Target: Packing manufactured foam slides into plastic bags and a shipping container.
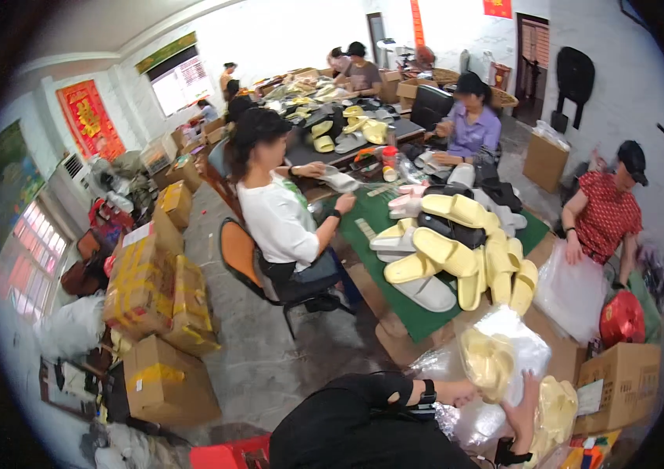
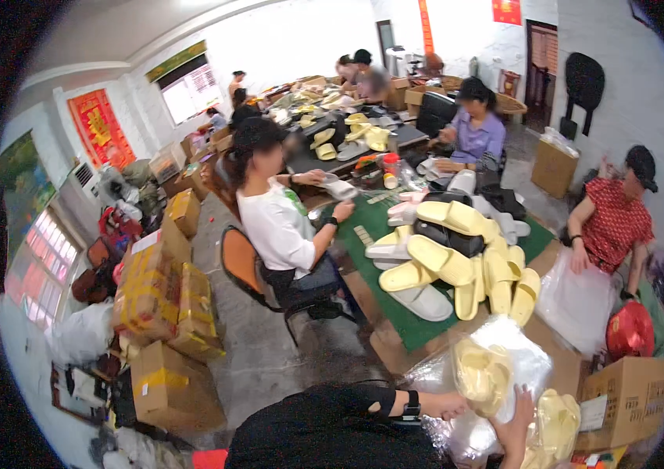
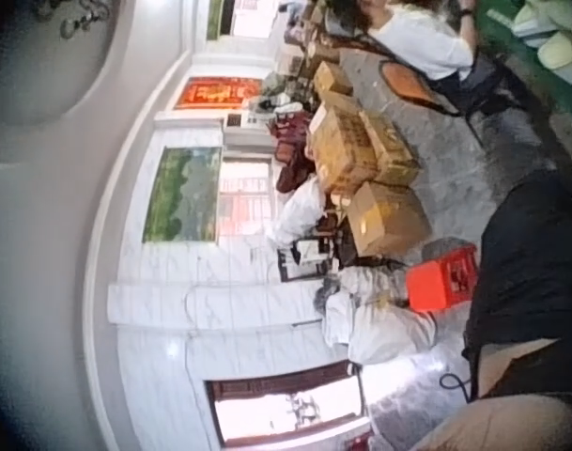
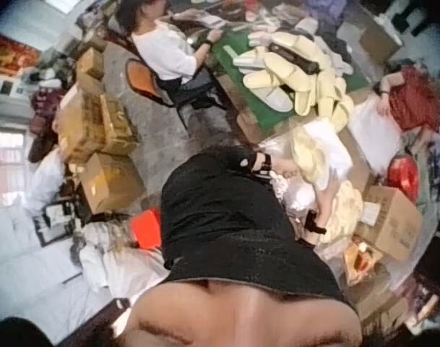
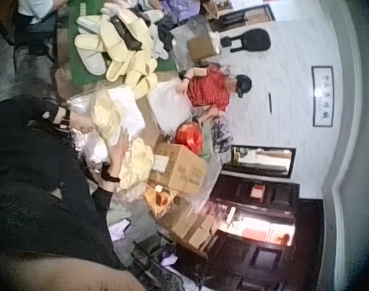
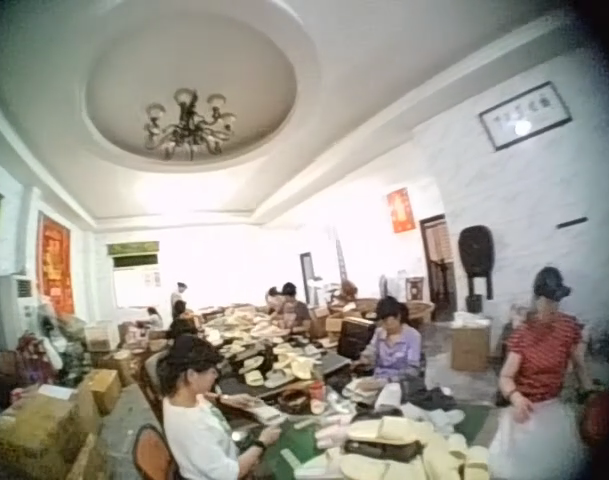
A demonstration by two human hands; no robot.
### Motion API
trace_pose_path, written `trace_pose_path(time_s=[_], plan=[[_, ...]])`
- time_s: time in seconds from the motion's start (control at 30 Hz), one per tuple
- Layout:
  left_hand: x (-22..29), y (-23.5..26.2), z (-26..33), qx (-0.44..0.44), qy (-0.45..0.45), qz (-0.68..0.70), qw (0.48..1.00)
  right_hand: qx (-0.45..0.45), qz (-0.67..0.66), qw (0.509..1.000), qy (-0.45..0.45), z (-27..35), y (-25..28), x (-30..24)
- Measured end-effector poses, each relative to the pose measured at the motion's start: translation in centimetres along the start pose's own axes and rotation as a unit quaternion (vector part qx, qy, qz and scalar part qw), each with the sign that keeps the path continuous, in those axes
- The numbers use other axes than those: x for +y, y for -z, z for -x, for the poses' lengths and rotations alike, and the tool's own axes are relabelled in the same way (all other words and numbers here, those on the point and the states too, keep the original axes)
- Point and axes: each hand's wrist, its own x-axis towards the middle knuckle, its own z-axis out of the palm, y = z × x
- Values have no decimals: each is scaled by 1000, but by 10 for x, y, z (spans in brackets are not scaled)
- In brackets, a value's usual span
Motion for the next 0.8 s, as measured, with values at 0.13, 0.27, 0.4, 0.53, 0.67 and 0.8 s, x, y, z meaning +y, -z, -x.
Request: trace_pose_path(time_s=[0.13,0.27,0.4,0.53,0.67,0.8], plan=[[-3,11,-12,-64,-37,-17,997,-224,-199,952,65,11,-51,31],[20,16,-7,-87,-12,-47,995,-300,-222,923,93,14,-95,56],[32,16,-5,-43,-33,-103,993,-137,-127,973,133,0,-97,21],[22,31,-9,-92,-19,-76,993,-143,-262,950,89,0,-130,38],[6,34,-7,-113,-451,-636,615,-48,-293,953,61,11,-103,-12],[17,-14,28,-66,-460,-351,813,56,-135,988,60,6,-103,14]])
